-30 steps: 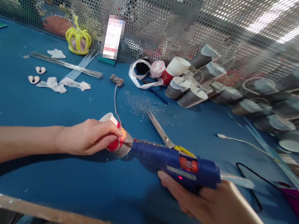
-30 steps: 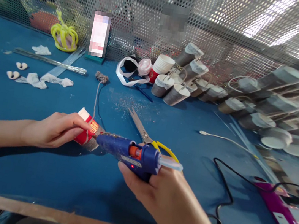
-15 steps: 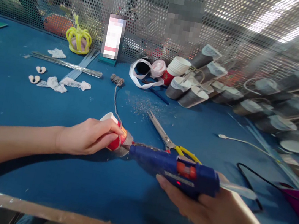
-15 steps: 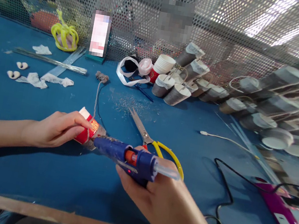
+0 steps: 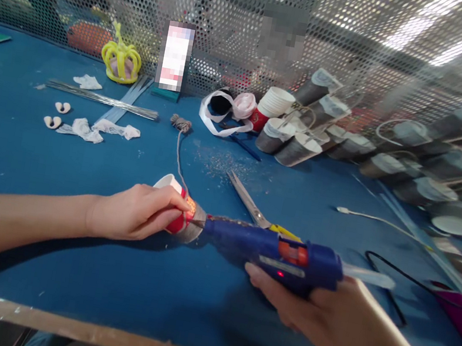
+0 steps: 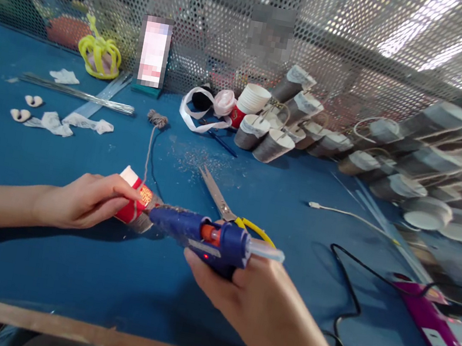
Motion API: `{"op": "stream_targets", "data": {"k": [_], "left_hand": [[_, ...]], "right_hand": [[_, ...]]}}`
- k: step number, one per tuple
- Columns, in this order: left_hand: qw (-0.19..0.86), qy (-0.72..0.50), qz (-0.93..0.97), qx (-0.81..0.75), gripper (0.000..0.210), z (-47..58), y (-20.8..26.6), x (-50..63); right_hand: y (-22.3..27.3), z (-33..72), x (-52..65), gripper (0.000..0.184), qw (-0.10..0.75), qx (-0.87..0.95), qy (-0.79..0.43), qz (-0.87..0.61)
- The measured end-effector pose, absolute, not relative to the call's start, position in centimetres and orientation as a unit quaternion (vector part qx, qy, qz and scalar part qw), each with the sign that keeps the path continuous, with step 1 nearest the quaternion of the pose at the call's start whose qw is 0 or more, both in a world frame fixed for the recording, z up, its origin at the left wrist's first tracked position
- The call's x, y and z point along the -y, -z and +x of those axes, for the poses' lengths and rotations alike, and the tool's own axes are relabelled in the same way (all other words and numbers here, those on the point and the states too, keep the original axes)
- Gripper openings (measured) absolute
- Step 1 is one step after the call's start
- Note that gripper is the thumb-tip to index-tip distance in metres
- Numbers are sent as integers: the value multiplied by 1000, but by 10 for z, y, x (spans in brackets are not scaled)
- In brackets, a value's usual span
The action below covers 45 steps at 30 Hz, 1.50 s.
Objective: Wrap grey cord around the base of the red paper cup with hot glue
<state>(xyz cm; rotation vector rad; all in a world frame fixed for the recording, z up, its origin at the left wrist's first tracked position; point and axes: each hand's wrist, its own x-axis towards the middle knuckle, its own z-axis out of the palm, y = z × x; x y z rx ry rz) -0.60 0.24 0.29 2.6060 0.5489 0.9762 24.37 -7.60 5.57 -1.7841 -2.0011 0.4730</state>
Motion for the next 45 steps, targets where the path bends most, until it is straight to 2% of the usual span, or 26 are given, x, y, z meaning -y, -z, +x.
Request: {"op": "stream_targets", "data": {"k": [6, 16, 24, 38, 45], "left_hand": [[111, -348, 915, -172, 15, -6, -1, -2], [113, -345, 916, -172, 14, -7, -2, -1], [103, -357, 915, -159, 16, -6, -3, -2], [104, -342, 920, -157, 17, -7, -2, 0], [111, -344, 920, -155, 16, -6, -3, 0]], "right_hand": [[-65, 239, 69, 45, 184, 634, -295, -691], [-67, 245, 51, 29, 136, 636, -350, -674], [-64, 236, 52, 31, 156, 618, -328, -698], [-59, 240, 49, 38, 110, 629, -321, -700], [-61, 239, 51, 35, 127, 632, -324, -692]]}}
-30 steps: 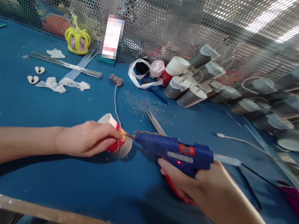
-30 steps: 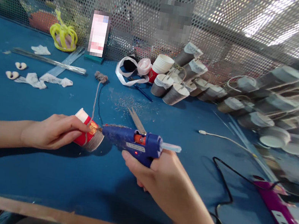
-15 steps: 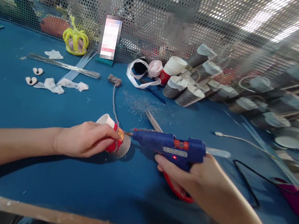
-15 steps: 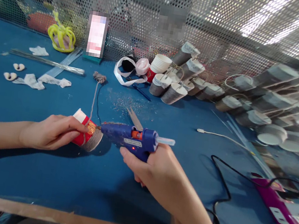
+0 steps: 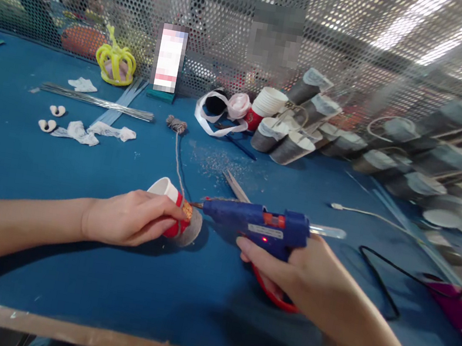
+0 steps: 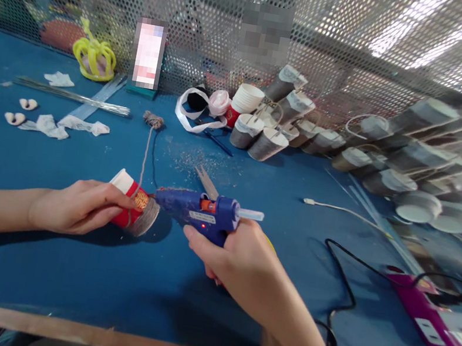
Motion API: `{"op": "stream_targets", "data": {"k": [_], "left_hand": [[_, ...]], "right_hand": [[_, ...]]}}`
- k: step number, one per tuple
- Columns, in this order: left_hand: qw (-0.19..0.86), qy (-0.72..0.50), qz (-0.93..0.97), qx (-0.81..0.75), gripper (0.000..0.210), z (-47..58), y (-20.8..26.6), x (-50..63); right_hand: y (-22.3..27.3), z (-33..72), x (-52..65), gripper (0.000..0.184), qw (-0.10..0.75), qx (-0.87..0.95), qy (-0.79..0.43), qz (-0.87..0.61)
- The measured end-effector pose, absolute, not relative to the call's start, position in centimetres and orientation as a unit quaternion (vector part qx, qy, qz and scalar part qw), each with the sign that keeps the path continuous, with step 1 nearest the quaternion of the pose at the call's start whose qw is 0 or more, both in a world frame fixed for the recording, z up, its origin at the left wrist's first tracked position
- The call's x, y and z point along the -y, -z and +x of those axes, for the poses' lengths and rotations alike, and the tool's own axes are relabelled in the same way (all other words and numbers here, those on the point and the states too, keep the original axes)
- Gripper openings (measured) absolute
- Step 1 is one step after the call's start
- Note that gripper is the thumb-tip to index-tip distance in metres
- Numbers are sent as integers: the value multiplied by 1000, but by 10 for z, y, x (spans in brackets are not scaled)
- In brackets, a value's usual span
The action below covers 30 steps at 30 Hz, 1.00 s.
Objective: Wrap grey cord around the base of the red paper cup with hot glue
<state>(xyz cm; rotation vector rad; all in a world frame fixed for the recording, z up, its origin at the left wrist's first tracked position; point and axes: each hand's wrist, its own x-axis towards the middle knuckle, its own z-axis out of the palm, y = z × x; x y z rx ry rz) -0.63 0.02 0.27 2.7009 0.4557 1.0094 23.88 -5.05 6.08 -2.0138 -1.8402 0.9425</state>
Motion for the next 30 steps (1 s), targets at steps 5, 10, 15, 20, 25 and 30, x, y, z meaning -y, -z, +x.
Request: {"op": "stream_targets", "data": {"k": [5, 10, 15, 20, 25, 30], "left_hand": [[119, -349, 917, -151, 16, -6, -2, 0], [103, -349, 919, -153, 16, -6, -2, 0], [102, -353, 918, -147, 15, -5, -1, 0], [100, -355, 917, -150, 15, -6, -2, -1], [96, -355, 918, -150, 16, -6, -2, -1], [115, -351, 915, -163, 14, -5, -1, -1]], "right_hand": [[-63, 238, 52, 35, 145, 631, -328, -688], [-57, 238, 49, 37, 127, 638, -302, -697], [-60, 236, 53, 36, 145, 623, -318, -700], [-63, 236, 54, 38, 130, 625, -312, -704], [-63, 236, 54, 37, 130, 618, -318, -707], [-68, 233, 64, 39, 158, 599, -337, -709]]}}
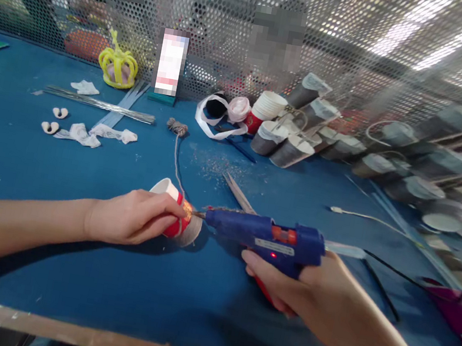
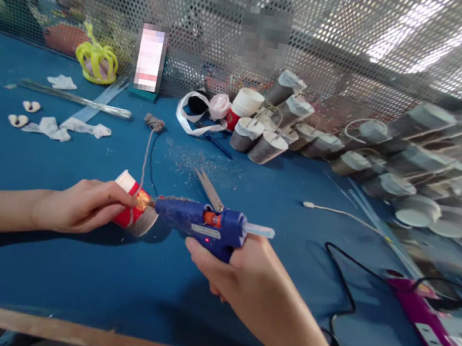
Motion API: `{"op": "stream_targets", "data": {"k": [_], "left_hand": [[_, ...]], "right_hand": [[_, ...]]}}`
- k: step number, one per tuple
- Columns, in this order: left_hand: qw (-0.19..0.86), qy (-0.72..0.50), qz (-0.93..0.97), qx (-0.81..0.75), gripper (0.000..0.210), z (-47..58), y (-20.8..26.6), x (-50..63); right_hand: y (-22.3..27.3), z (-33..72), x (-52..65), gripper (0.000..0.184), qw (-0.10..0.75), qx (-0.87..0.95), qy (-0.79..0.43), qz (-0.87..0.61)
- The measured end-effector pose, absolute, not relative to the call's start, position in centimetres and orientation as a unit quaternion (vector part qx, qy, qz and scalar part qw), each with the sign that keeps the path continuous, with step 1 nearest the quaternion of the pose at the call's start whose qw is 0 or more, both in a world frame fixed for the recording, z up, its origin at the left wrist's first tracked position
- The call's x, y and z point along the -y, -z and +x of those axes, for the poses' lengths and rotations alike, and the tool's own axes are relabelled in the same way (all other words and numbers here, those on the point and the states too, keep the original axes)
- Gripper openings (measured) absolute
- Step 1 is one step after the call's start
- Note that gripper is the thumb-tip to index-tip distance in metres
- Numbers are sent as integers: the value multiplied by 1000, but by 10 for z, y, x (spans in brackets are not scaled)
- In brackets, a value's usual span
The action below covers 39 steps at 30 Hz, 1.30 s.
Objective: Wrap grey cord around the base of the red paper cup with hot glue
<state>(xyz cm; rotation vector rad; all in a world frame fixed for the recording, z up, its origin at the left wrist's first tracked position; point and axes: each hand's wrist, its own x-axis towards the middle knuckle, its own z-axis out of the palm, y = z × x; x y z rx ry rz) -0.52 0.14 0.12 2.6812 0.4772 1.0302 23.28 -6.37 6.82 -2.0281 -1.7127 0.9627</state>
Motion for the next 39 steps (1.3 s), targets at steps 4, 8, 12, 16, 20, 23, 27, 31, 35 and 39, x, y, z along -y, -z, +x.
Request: {"op": "stream_targets", "data": {"k": [4, 8, 12, 16, 20, 23, 27, 31, 35, 39], "left_hand": [[118, -352, 914, -166, 14, -5, -1, -2], [118, -354, 913, -163, 14, -5, -1, -2], [106, -352, 913, -177, 15, -5, -1, -2], [112, -356, 909, -185, 17, -4, -2, -1], [113, -372, 904, -178, 16, -3, -3, 0], [108, -387, 897, -184, 16, -3, -2, -1], [93, -396, 891, -201, 17, -3, -1, -1], [89, -389, 895, -198, 19, -4, 1, -1], [96, -386, 895, -199, 20, -4, 2, -1], [93, -387, 897, -193, 21, -4, 1, -1]], "right_hand": [[-68, 233, 62, 37, 152, 597, -339, -711], [-65, 235, 59, 34, 144, 598, -344, -710], [-67, 234, 66, 34, 170, 601, -336, -706], [-73, 230, 68, 30, 166, 595, -343, -707], [-80, 235, 63, 35, 184, 602, -368, -684], [-84, 246, 57, 29, 242, 607, -401, -643], [-82, 269, 40, 30, 369, 500, -380, -685], [-73, 290, 15, 19, 422, 439, -345, -714], [-54, 306, -9, 17, 350, 426, -313, -773], [-35, 316, -25, 33, 268, 431, -260, -822]]}}
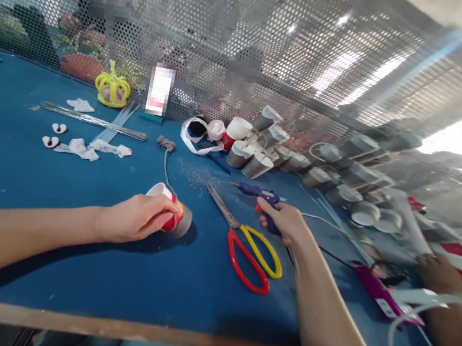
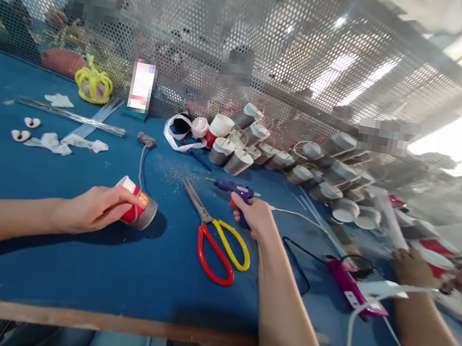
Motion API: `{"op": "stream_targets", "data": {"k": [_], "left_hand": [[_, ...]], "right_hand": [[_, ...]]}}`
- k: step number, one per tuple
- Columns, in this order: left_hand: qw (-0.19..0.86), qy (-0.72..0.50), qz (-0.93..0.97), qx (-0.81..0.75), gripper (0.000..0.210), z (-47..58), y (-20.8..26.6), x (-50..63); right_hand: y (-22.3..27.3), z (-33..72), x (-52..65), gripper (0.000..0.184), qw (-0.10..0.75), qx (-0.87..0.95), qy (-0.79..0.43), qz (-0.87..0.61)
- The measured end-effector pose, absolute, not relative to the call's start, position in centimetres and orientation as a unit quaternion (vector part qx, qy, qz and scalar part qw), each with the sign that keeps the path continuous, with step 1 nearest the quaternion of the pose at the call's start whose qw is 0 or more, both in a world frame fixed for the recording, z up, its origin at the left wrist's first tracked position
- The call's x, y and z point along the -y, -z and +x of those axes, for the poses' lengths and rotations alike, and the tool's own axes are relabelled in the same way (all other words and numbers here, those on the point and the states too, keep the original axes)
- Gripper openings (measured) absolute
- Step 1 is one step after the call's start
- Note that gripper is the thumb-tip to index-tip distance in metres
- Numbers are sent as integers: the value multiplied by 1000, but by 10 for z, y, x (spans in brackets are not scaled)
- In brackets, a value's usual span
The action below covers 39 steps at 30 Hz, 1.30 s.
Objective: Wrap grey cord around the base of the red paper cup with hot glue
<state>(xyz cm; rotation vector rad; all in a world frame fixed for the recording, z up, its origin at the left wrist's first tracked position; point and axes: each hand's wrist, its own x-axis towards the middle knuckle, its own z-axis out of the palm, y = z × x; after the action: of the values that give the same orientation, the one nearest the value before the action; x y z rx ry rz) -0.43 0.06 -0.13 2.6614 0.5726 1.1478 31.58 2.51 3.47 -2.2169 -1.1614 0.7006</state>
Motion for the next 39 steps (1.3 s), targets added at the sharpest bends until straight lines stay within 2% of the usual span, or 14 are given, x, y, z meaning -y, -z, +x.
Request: {"op": "stream_targets", "data": {"k": [5, 8, 10, 15, 17, 19, 22, 27, 32, 39], "left_hand": [[89, -385, 899, -192, 22, -4, 0, 0], [99, -378, 901, -190, 19, -4, 1, 0], [98, -383, 901, -176, 18, -4, 2, 1], [79, -395, 905, -134, 16, -4, 3, 4], [80, -392, 908, -122, 15, -4, 3, 5], [92, -388, 909, -121, 15, -4, 2, 5], [126, -378, 905, -147, 15, -4, 0, 6], [230, -372, 874, -213, 18, -4, -4, 7], [310, -359, 828, -300, 20, -2, -4, 9], [344, -381, 796, -322, 18, 1, -3, 10]], "right_hand": [[-37, 311, -30, 31, 223, 473, -166, -836], [-50, 286, -23, 18, 242, 538, -158, -792], [-57, 259, -16, 23, 250, 590, -206, -739], [-55, 191, -1, 48, 225, 662, -437, -566], [-50, 177, 2, 48, 247, 654, -496, -515], [-44, 170, 3, 40, 298, 631, -522, -491], [-38, 171, 5, 29, 376, 591, -523, -485], [-40, 178, 9, 22, 461, 550, -501, -483], [-45, 186, 12, 22, 501, 538, -484, -475], [-43, 191, 9, 20, 514, 573, -395, -502]]}}
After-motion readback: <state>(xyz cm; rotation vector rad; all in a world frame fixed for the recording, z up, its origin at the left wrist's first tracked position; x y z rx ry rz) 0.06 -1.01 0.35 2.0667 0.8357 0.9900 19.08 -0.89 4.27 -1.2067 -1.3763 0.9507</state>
